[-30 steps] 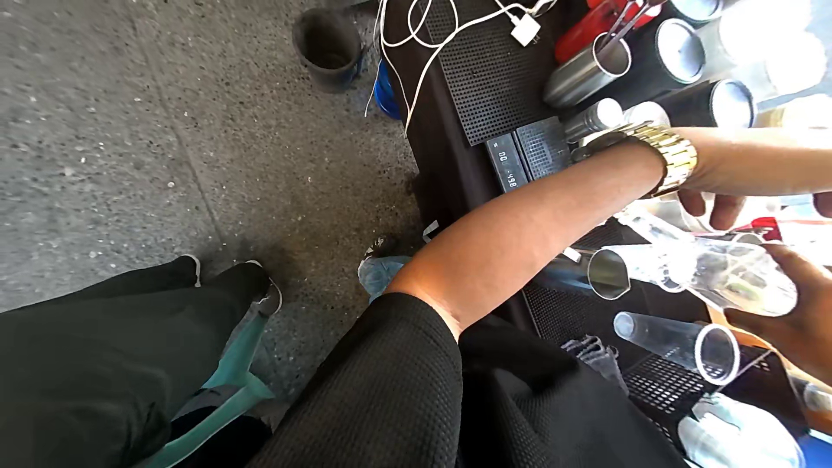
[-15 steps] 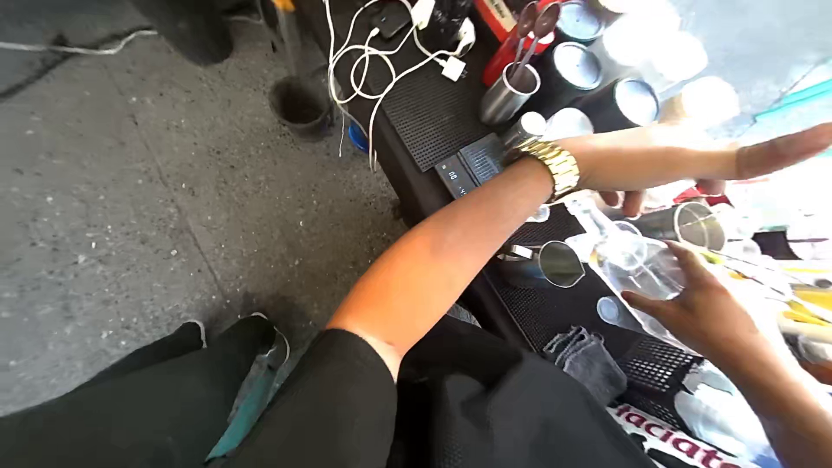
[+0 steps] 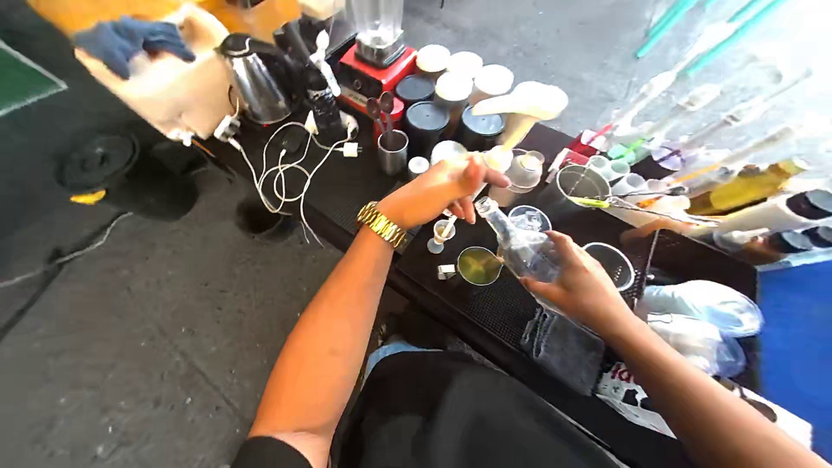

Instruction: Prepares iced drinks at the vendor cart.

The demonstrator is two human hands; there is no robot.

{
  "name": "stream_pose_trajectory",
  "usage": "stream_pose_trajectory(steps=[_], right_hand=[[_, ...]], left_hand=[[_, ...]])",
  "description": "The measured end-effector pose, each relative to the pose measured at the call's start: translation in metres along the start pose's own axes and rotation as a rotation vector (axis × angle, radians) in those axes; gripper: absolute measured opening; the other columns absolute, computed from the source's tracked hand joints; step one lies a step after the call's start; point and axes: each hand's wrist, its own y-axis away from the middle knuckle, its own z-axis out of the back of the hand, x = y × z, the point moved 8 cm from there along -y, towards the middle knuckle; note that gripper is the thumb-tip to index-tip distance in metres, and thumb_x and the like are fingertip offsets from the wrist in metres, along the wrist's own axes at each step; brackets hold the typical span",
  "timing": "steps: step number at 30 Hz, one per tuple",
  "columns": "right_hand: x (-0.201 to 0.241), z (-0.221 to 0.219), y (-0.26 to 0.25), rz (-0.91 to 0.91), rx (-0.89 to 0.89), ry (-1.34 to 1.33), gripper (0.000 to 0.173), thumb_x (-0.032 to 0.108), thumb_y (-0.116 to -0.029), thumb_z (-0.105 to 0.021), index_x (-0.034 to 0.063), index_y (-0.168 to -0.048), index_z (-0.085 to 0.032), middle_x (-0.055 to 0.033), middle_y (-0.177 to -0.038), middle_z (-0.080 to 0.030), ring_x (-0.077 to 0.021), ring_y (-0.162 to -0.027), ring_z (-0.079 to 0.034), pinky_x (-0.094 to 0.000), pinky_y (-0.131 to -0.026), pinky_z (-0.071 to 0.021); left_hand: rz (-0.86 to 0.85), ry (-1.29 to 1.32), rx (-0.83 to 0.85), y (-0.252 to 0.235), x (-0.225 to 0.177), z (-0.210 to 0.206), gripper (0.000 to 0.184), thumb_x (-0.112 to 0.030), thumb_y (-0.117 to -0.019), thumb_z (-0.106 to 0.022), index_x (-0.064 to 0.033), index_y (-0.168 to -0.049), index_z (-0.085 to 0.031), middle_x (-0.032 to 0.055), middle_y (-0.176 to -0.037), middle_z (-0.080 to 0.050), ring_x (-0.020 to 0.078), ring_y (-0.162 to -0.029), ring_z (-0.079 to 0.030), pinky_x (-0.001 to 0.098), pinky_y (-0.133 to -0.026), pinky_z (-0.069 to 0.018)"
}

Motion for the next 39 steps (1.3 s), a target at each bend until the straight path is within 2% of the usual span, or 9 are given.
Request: stream_pose_trajectory(steps=[4, 10, 13, 15, 22, 26, 30, 33, 39], right_hand=[[-0.004, -0.001, 0.009, -0.025, -0.016, -0.052, 0.095, 0.026, -0.0677, -0.097, 0.0086, -0.147, -0.048, -0.0230, -0.124, -0.065, -0.0433, -0.110, -0.066, -0.0679, -0.091, -0.0528], [-0.016, 0.000, 0.020, -0.044, -0.065, -0.115, 0.096, 0.028, -0.0663, -0.097, 0.0115, -0.148, -0.048, -0.0202, -0.125, -0.065, -0.0409, -0.111, -0.066, -0.0665, -0.092, -0.0535], [-0.024, -0.005, 0.029, -0.053, -0.087, -0.160, 0.095, 0.031, -0.0668, -0.095, 0.0106, -0.147, -0.048, -0.0201, -0.123, -0.066, -0.0395, -0.110, -0.067, -0.0651, -0.092, -0.0541], [-0.028, -0.007, 0.035, -0.053, -0.102, -0.179, 0.094, 0.033, -0.0672, -0.095, 0.0095, -0.146, -0.049, -0.0201, -0.122, -0.067, -0.0389, -0.110, -0.067, -0.0649, -0.092, -0.0540], [-0.042, -0.003, 0.048, -0.103, -0.127, -0.217, 0.096, 0.032, -0.0664, -0.094, 0.0085, -0.147, -0.048, -0.0197, -0.123, -0.067, -0.0393, -0.111, -0.067, -0.0657, -0.093, -0.0532], [-0.051, -0.011, 0.057, -0.129, -0.124, -0.267, 0.095, 0.030, -0.0682, -0.093, 0.0078, -0.148, -0.046, -0.0199, -0.122, -0.067, -0.0379, -0.110, -0.068, -0.0631, -0.094, -0.0541], [-0.063, -0.036, 0.069, -0.164, -0.106, -0.332, 0.093, 0.026, -0.0677, -0.090, 0.0044, -0.147, -0.046, -0.0188, -0.124, -0.067, -0.0338, -0.114, -0.067, -0.0577, -0.099, -0.0542], [-0.067, -0.051, 0.075, -0.193, -0.091, -0.363, 0.092, 0.026, -0.0679, -0.089, 0.0015, -0.145, -0.046, -0.0182, -0.126, -0.067, -0.0320, -0.116, -0.067, -0.0534, -0.101, -0.0537], [-0.070, -0.063, 0.071, -0.257, -0.057, -0.397, 0.091, 0.029, -0.0704, -0.088, 0.0034, -0.148, -0.046, -0.0170, -0.132, -0.065, -0.0310, -0.123, -0.063, -0.0512, -0.107, -0.0505]], left_hand=[[-0.025, 0.003, 0.004, -0.002, -0.008, 0.000, 0.095, -0.084, -0.0917, -0.029, -0.0034, -0.128, -0.065, 0.0144, -0.142, -0.052, 0.0073, -0.081, -0.067, 0.0237, -0.066, -0.0586], [-0.046, -0.002, -0.012, -0.006, -0.005, 0.006, 0.101, -0.088, -0.0871, -0.031, -0.0030, -0.128, -0.066, 0.0147, -0.140, -0.055, 0.0093, -0.084, -0.067, 0.0250, -0.068, -0.0587], [-0.027, 0.014, -0.015, -0.005, 0.003, 0.003, 0.101, -0.090, -0.0859, -0.031, -0.0052, -0.127, -0.067, 0.0152, -0.141, -0.053, 0.0110, -0.090, -0.067, 0.0258, -0.070, -0.0592], [-0.023, 0.014, -0.012, -0.004, 0.006, 0.000, 0.101, -0.089, -0.0862, -0.031, -0.0050, -0.127, -0.068, 0.0147, -0.139, -0.056, 0.0118, -0.095, -0.068, 0.0262, -0.072, -0.0598], [-0.011, 0.015, -0.019, -0.001, 0.006, -0.002, 0.101, -0.089, -0.0864, -0.031, -0.0045, -0.129, -0.066, 0.0155, -0.142, -0.052, 0.0099, -0.089, -0.067, 0.0255, -0.072, -0.0590], [-0.021, 0.031, -0.012, -0.005, 0.000, -0.002, 0.100, -0.089, -0.0858, -0.034, -0.0042, -0.128, -0.066, 0.0139, -0.139, -0.053, 0.0113, -0.090, -0.068, 0.0264, -0.072, -0.0605], [-0.055, -0.006, 0.001, -0.017, -0.017, -0.002, 0.101, -0.089, -0.0864, -0.033, -0.0036, -0.129, -0.066, 0.0148, -0.138, -0.055, 0.0119, -0.088, -0.068, 0.0272, -0.072, -0.0602], [-0.084, -0.015, 0.012, -0.028, -0.035, -0.001, 0.101, -0.091, -0.0844, -0.032, -0.0068, -0.129, -0.067, 0.0126, -0.139, -0.055, 0.0118, -0.087, -0.067, 0.0277, -0.070, -0.0595], [-0.247, 0.009, 0.118, -0.063, -0.097, -0.027, 0.105, -0.090, -0.0855, -0.028, -0.0021, -0.131, -0.063, 0.0156, -0.144, -0.051, 0.0170, -0.097, -0.069, 0.0310, -0.072, -0.0624]])
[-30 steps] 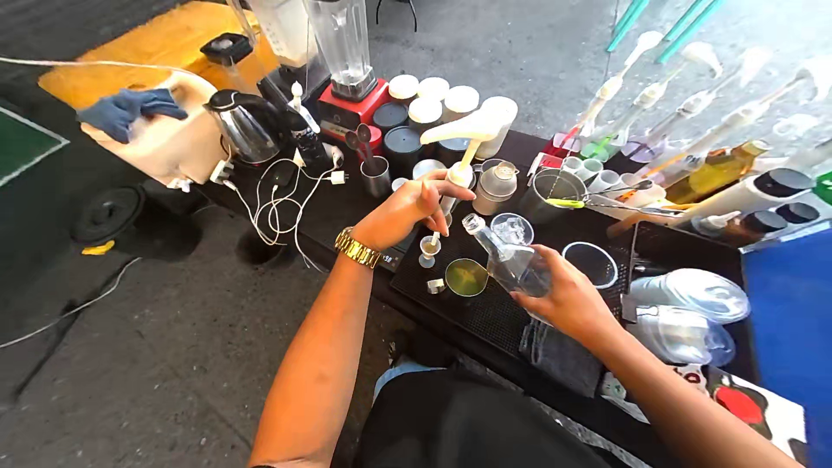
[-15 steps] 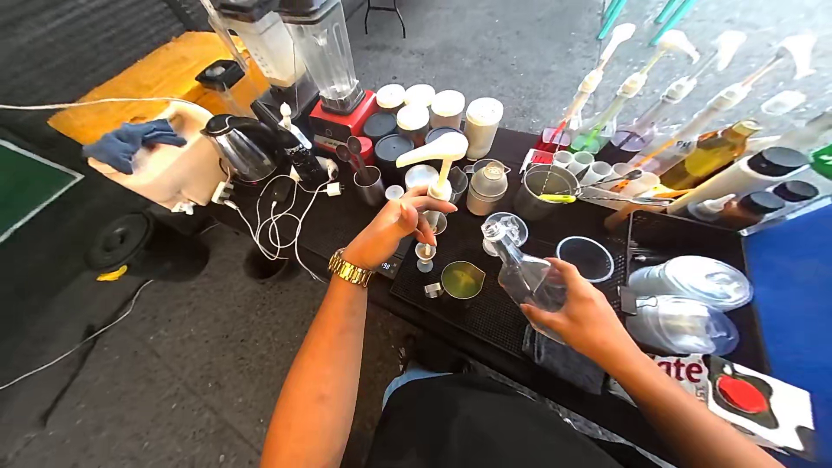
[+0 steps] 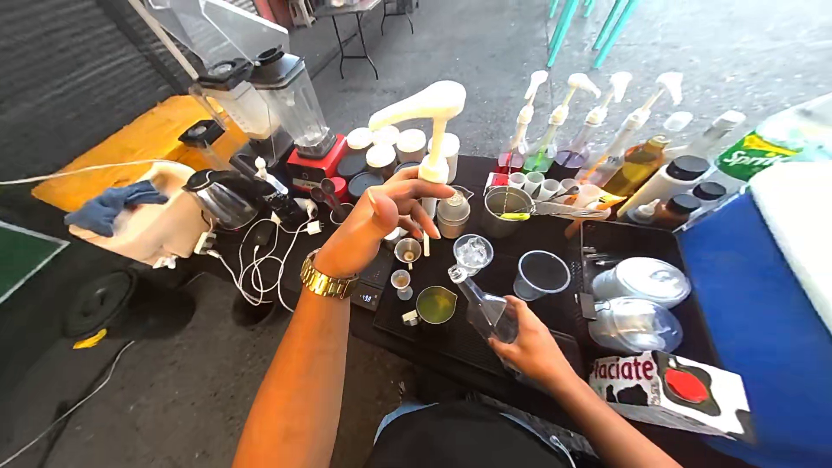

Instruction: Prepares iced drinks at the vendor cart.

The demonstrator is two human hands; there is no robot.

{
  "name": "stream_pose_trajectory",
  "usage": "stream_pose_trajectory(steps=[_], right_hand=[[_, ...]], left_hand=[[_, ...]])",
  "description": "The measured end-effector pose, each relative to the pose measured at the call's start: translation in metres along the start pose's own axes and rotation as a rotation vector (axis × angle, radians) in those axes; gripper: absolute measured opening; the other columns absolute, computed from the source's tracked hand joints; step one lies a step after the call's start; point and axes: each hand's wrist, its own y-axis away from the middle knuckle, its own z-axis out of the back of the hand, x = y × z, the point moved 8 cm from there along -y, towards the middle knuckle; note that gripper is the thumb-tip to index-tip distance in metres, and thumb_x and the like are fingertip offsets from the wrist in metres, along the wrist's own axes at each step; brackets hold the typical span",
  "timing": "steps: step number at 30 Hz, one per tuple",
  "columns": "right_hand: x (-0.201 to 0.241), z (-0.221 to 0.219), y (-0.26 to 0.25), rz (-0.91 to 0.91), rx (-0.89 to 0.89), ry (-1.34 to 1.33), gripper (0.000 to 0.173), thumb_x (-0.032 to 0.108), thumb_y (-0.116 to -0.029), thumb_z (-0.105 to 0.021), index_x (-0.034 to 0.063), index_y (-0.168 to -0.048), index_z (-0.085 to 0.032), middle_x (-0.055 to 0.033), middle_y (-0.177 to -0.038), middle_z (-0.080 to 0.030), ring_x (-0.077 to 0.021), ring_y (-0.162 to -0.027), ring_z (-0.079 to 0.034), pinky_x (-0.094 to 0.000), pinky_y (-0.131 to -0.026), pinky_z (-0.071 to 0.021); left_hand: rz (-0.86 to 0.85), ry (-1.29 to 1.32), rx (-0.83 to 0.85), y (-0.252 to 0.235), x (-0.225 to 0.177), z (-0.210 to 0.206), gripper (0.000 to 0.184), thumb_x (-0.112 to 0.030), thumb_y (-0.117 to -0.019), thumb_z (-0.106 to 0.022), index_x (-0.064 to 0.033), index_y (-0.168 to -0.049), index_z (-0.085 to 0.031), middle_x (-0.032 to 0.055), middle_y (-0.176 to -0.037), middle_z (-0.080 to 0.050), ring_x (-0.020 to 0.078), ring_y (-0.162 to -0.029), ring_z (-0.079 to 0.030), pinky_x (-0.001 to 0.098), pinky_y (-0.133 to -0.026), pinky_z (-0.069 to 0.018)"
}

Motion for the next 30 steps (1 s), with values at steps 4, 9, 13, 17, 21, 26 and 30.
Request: stream_pose_trajectory(steps=[4, 9, 13, 17, 21, 26, 30], right_hand=[[0.005, 0.008, -0.004, -0.035, -0.032, -0.066, 0.091, 0.028, -0.0721, -0.087, 0.0050, -0.149, -0.045, -0.0146, -0.133, -0.064, -0.0276, -0.124, -0.063, -0.0483, -0.108, -0.0504], [0.001, 0.026, -0.008, -0.056, -0.130, -0.110, 0.089, 0.029, -0.0720, -0.086, 0.0070, -0.148, -0.046, -0.0134, -0.132, -0.065, -0.0255, -0.123, -0.063, -0.0477, -0.107, -0.0514], [-0.008, 0.033, -0.009, -0.091, -0.168, -0.114, 0.091, 0.028, -0.0725, -0.087, 0.0040, -0.149, -0.044, -0.0165, -0.134, -0.063, -0.0292, -0.125, -0.062, -0.0484, -0.108, -0.0504], [-0.008, 0.034, -0.006, -0.089, -0.193, -0.127, 0.091, 0.029, -0.0724, -0.088, 0.0055, -0.149, -0.044, -0.0159, -0.134, -0.063, -0.0281, -0.124, -0.063, -0.0473, -0.107, -0.0510], [-0.002, 0.034, -0.001, -0.053, -0.249, -0.172, 0.092, 0.029, -0.0717, -0.088, 0.0045, -0.149, -0.045, -0.0168, -0.133, -0.064, -0.0279, -0.121, -0.064, -0.0477, -0.105, -0.0527], [-0.004, 0.027, -0.001, -0.061, -0.221, -0.165, 0.092, 0.029, -0.0720, -0.089, 0.0049, -0.149, -0.044, -0.0161, -0.134, -0.063, -0.0274, -0.123, -0.063, -0.0471, -0.107, -0.0515], [-0.004, 0.025, -0.001, -0.051, -0.243, -0.184, 0.091, 0.028, -0.0712, -0.089, 0.0031, -0.147, -0.045, -0.0173, -0.133, -0.064, -0.0284, -0.122, -0.064, -0.0483, -0.106, -0.0519]], left_hand=[[-0.084, 0.008, 0.078, -0.034, -0.032, -0.024, 0.102, -0.089, -0.0860, -0.032, -0.0030, -0.129, -0.064, 0.0135, -0.140, -0.056, 0.0169, -0.101, -0.068, 0.0298, -0.073, -0.0614], [-0.107, -0.018, 0.136, -0.056, -0.048, -0.053, 0.099, -0.084, -0.0919, -0.026, -0.0003, -0.131, -0.061, 0.0131, -0.143, -0.051, 0.0176, -0.104, -0.066, 0.0279, -0.073, -0.0604], [-0.125, -0.004, 0.152, -0.065, -0.051, -0.067, 0.101, -0.086, -0.0903, -0.025, -0.0008, -0.130, -0.062, 0.0118, -0.141, -0.053, 0.0175, -0.106, -0.066, 0.0278, -0.074, -0.0607], [-0.125, 0.054, 0.166, -0.068, -0.049, -0.076, 0.101, -0.087, -0.0894, -0.025, -0.0021, -0.130, -0.062, 0.0124, -0.142, -0.055, 0.0191, -0.106, -0.067, 0.0305, -0.074, -0.0621], [-0.100, 0.079, 0.181, -0.067, -0.045, -0.079, 0.103, -0.088, -0.0891, -0.022, -0.0024, -0.130, -0.062, 0.0137, -0.142, -0.054, 0.0207, -0.104, -0.068, 0.0320, -0.073, -0.0623], [-0.097, 0.040, 0.188, -0.066, -0.052, -0.078, 0.101, -0.086, -0.0903, -0.024, -0.0011, -0.131, -0.060, 0.0129, -0.139, -0.056, 0.0182, -0.102, -0.068, 0.0297, -0.074, -0.0614], [-0.123, 0.056, 0.179, -0.070, -0.056, -0.074, 0.102, -0.088, -0.0874, -0.031, -0.0015, -0.131, -0.062, 0.0149, -0.141, -0.055, 0.0201, -0.105, -0.068, 0.0329, -0.076, -0.0625]])
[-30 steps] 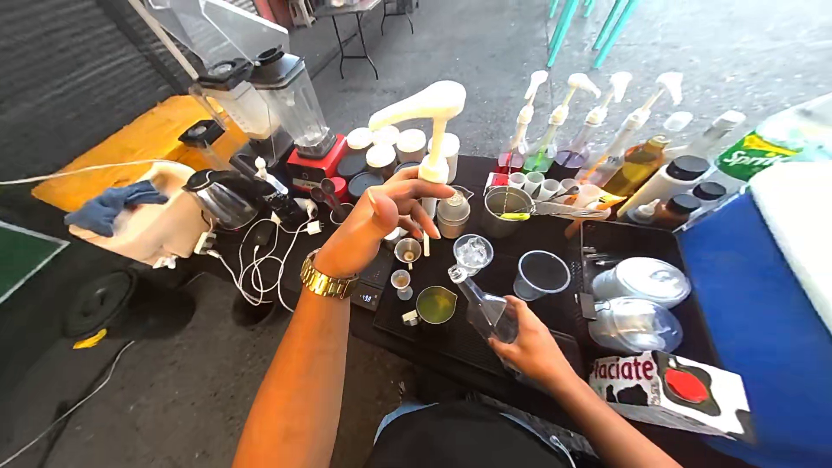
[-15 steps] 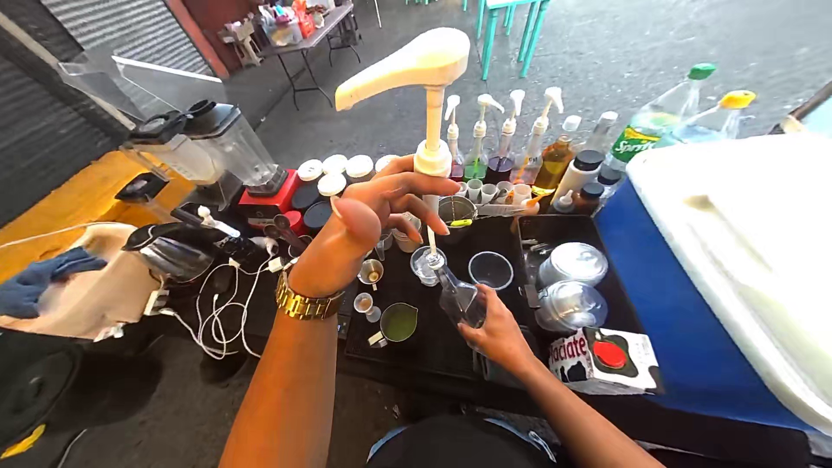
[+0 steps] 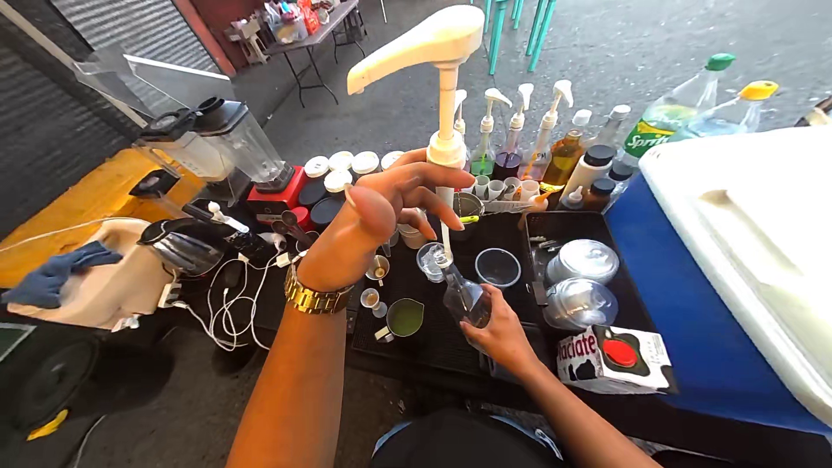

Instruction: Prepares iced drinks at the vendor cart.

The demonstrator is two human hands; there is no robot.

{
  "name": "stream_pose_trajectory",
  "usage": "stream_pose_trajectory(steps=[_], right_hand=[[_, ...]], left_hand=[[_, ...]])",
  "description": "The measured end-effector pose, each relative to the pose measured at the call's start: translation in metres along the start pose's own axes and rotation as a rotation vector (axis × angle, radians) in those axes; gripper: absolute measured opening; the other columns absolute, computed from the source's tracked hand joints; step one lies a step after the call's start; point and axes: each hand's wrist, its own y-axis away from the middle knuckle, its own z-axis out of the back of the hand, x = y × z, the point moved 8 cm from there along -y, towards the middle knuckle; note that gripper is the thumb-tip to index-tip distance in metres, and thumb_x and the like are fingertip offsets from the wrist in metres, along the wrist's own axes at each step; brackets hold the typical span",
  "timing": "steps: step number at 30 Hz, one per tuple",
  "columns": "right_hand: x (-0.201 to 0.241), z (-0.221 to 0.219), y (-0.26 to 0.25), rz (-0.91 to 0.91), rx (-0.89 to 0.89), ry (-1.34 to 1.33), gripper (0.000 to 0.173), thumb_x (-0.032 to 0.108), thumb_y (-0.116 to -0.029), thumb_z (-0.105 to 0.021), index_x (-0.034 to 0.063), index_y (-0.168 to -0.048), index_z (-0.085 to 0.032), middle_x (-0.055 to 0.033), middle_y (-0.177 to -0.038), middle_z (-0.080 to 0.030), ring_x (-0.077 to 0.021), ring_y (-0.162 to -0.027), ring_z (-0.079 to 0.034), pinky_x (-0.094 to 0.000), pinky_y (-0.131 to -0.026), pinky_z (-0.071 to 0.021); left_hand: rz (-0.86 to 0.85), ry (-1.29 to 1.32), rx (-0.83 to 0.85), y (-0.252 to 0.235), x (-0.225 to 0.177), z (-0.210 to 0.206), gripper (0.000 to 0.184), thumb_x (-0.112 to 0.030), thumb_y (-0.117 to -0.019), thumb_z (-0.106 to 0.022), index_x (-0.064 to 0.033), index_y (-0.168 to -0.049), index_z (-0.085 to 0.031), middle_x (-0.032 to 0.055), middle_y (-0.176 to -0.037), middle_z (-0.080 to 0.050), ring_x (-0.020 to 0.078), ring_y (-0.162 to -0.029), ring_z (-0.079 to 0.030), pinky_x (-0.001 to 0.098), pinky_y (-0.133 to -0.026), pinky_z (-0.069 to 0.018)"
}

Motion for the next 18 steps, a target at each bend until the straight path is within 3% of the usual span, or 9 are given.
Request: stream_pose_trajectory(steps=[5, 11, 18], right_hand=[[0.001, -0.002, 0.001, 0.015, 0.006, 0.005, 0.092, 0.028, -0.0709, -0.089, 0.0030, -0.148, -0.045, -0.0170, -0.133, -0.064, -0.0279, -0.122, -0.064, -0.0473, -0.106, -0.0522], [0.000, -0.003, 0.001, 0.010, 0.016, 0.012, 0.092, 0.029, -0.0716, -0.088, 0.0035, -0.148, -0.045, -0.0155, -0.133, -0.064, -0.0259, -0.123, -0.063, -0.0452, -0.107, -0.0518], [0.008, -0.002, 0.004, 0.032, 0.005, 0.011, 0.092, 0.030, -0.0710, -0.089, 0.0042, -0.148, -0.045, -0.0145, -0.131, -0.065, -0.0246, -0.120, -0.065, -0.0449, -0.104, -0.0535]], left_hand=[[-0.003, -0.003, -0.003, 0.001, -0.003, 0.003, 0.103, -0.089, -0.0862, -0.032, -0.0003, -0.129, -0.062, 0.0151, -0.138, -0.058, 0.0212, -0.108, -0.068, 0.0333, -0.077, -0.0624], [-0.008, -0.017, -0.001, 0.001, -0.010, 0.010, 0.105, -0.088, -0.0871, -0.032, 0.0021, -0.131, -0.061, 0.0188, -0.145, -0.050, 0.0235, -0.111, -0.066, 0.0344, -0.078, -0.0624], [-0.027, 0.013, -0.012, 0.005, -0.009, 0.015, 0.104, -0.090, -0.0855, -0.032, 0.0001, -0.129, -0.062, 0.0177, -0.145, -0.051, 0.0243, -0.111, -0.066, 0.0351, -0.077, -0.0628]])
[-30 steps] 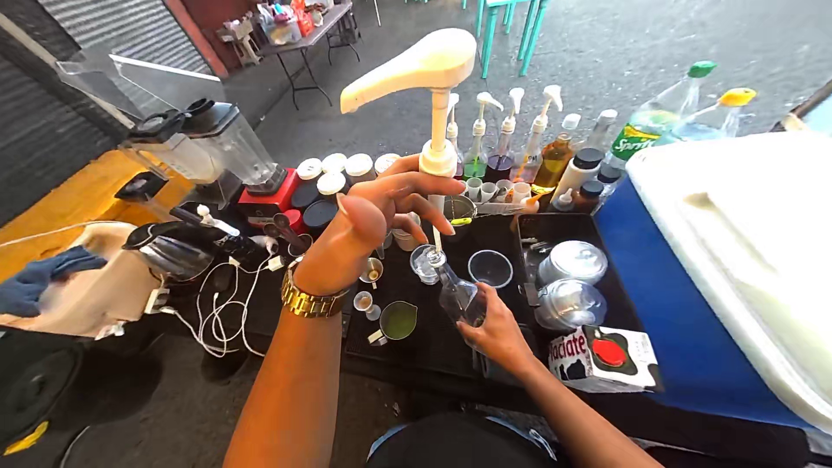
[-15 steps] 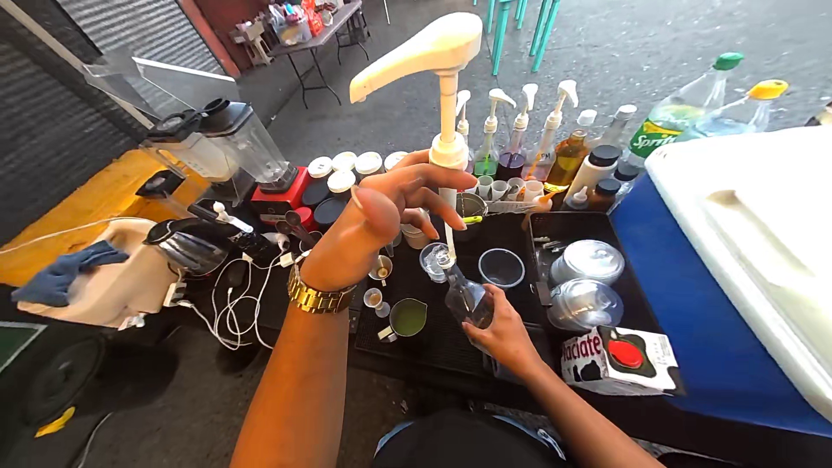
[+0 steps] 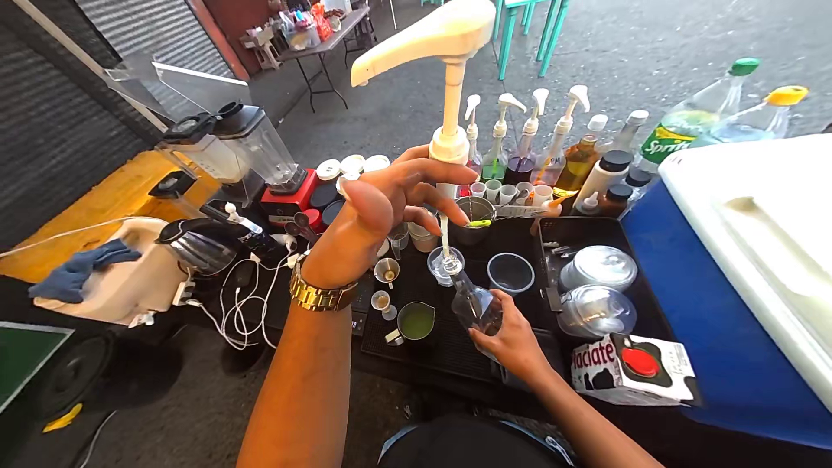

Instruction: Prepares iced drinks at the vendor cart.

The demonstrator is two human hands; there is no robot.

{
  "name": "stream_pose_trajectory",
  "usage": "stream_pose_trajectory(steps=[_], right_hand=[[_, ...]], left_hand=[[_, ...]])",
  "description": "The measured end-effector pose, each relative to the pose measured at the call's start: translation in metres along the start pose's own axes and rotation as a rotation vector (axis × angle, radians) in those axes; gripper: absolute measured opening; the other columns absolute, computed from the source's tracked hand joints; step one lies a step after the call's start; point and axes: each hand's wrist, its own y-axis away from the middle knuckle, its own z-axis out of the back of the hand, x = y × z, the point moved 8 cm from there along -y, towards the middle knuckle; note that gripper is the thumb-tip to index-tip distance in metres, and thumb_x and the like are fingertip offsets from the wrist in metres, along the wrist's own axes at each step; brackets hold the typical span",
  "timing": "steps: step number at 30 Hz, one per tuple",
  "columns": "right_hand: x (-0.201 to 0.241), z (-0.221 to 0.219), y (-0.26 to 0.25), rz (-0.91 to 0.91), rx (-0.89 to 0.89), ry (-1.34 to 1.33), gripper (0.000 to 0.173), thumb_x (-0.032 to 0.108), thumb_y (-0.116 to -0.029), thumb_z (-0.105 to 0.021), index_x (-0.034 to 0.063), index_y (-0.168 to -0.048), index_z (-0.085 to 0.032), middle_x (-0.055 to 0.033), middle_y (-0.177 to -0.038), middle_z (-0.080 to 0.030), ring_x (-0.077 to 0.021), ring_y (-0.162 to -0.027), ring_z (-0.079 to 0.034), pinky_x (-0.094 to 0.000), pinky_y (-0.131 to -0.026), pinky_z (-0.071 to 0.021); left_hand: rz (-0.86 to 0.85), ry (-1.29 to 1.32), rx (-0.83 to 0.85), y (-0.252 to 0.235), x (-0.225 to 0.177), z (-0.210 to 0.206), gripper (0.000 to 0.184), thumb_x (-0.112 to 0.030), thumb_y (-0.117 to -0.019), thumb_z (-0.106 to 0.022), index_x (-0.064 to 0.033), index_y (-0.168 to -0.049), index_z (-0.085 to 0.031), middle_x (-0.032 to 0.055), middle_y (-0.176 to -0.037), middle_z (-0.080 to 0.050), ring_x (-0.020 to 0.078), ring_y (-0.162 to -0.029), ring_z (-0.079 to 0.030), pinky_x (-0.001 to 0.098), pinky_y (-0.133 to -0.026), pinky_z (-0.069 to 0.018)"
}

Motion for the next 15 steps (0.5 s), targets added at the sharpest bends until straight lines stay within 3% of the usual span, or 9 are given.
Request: stream_pose_trajectory(steps=[11, 15], right_hand=[[0.019, 0.005, 0.000, 0.086, -0.051, -0.094, 0.092, 0.030, -0.0711, -0.089, 0.0009, -0.147, -0.046, -0.0176, -0.130, -0.065, -0.0250, -0.117, -0.066, -0.0446, -0.102, -0.0552], [0.031, 0.011, -0.001, 0.151, -0.092, -0.170, 0.094, 0.037, -0.0705, -0.090, 0.0020, -0.146, -0.046, -0.0148, -0.127, -0.066, -0.0185, -0.115, -0.067, -0.0381, -0.099, -0.0570]], left_hand=[[-0.004, 0.062, -0.023, 0.005, 0.007, 0.004, 0.104, -0.089, -0.0859, -0.033, -0.0008, -0.133, -0.060, 0.0164, -0.145, -0.053, 0.0206, -0.105, -0.068, 0.0332, -0.076, -0.0622], [0.020, 0.094, -0.035, 0.008, 0.020, -0.003, 0.101, -0.087, -0.0886, -0.026, -0.0036, -0.136, -0.057, 0.0130, -0.141, -0.056, 0.0181, -0.098, -0.069, 0.0312, -0.072, -0.0619]])
